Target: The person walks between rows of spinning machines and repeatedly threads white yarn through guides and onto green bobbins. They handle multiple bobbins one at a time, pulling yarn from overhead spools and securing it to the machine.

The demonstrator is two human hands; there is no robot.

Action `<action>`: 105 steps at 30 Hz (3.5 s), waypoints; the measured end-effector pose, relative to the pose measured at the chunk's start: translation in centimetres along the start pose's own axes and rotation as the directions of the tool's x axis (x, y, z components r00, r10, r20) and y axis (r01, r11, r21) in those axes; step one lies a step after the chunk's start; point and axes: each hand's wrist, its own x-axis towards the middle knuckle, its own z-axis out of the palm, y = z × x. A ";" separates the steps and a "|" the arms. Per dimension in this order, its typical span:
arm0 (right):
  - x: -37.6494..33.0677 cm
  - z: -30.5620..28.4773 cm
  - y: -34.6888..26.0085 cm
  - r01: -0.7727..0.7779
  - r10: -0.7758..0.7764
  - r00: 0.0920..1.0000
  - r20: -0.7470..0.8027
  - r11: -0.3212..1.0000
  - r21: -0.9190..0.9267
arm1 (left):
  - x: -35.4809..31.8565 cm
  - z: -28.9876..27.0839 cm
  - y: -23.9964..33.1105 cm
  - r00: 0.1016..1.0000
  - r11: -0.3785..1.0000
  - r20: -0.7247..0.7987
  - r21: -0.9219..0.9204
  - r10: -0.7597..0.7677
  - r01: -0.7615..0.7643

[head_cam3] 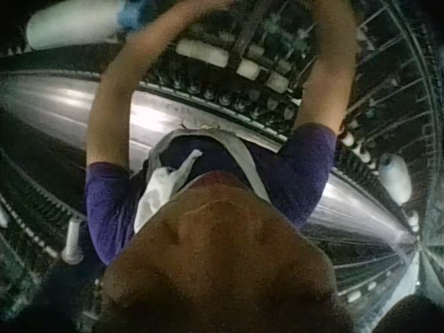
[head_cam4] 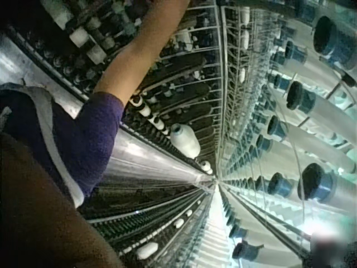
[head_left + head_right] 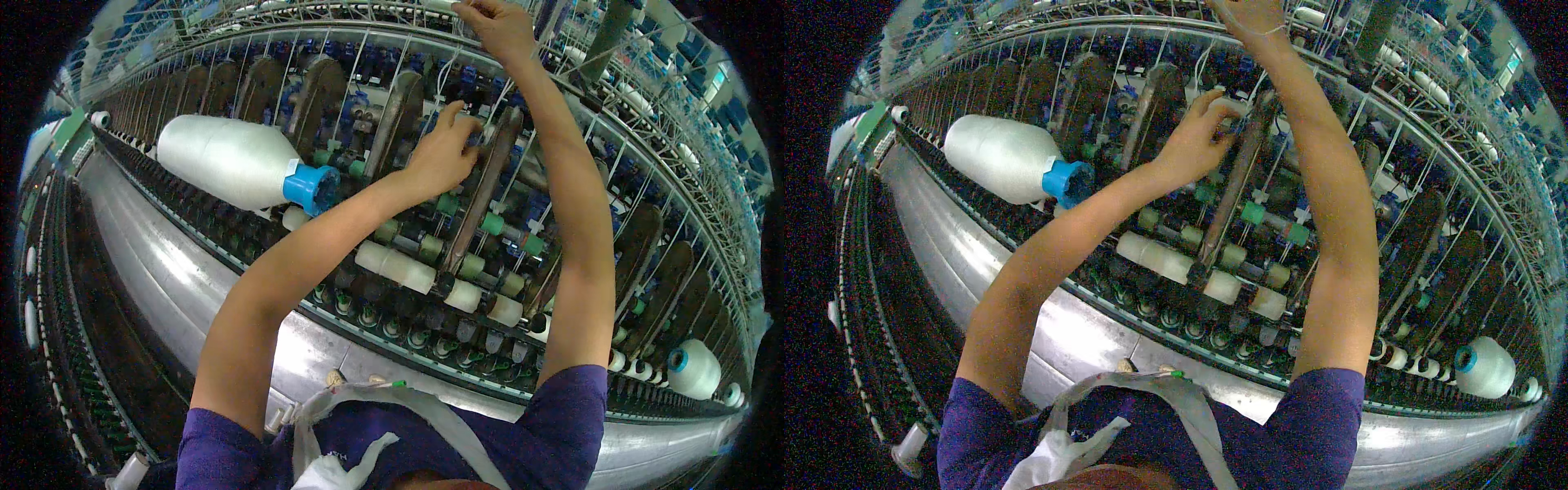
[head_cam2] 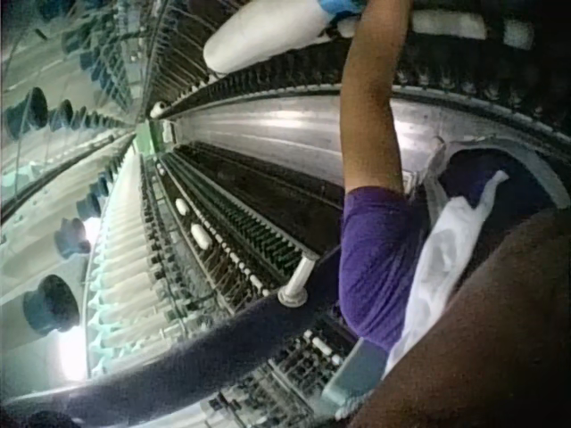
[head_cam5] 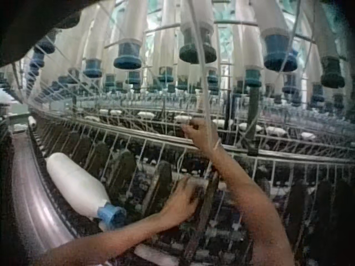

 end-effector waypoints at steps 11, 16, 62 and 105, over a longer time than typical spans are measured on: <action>-0.4 -3.8 -0.2 -0.034 -0.176 0.930 0.323 0.833 0.552 | -4.4 -3.7 0.1 0.992 0.997 0.118 -0.057 -0.039 0.046; 2.3 -1.6 -0.9 0.420 -0.451 0.880 -0.148 0.885 -0.200 | -5.4 -5.0 0.5 0.983 0.990 0.165 -0.106 -0.076 0.094; -14.9 -1.3 -0.7 0.280 -0.333 0.878 0.345 0.940 0.196 | -4.8 -4.9 2.7 0.913 0.781 -0.051 -0.539 -0.405 0.316; -13.0 7.5 1.6 0.612 -0.186 0.563 0.805 0.749 -0.255 | -15.0 -8.4 2.3 0.815 0.650 0.494 0.519 0.303 -0.556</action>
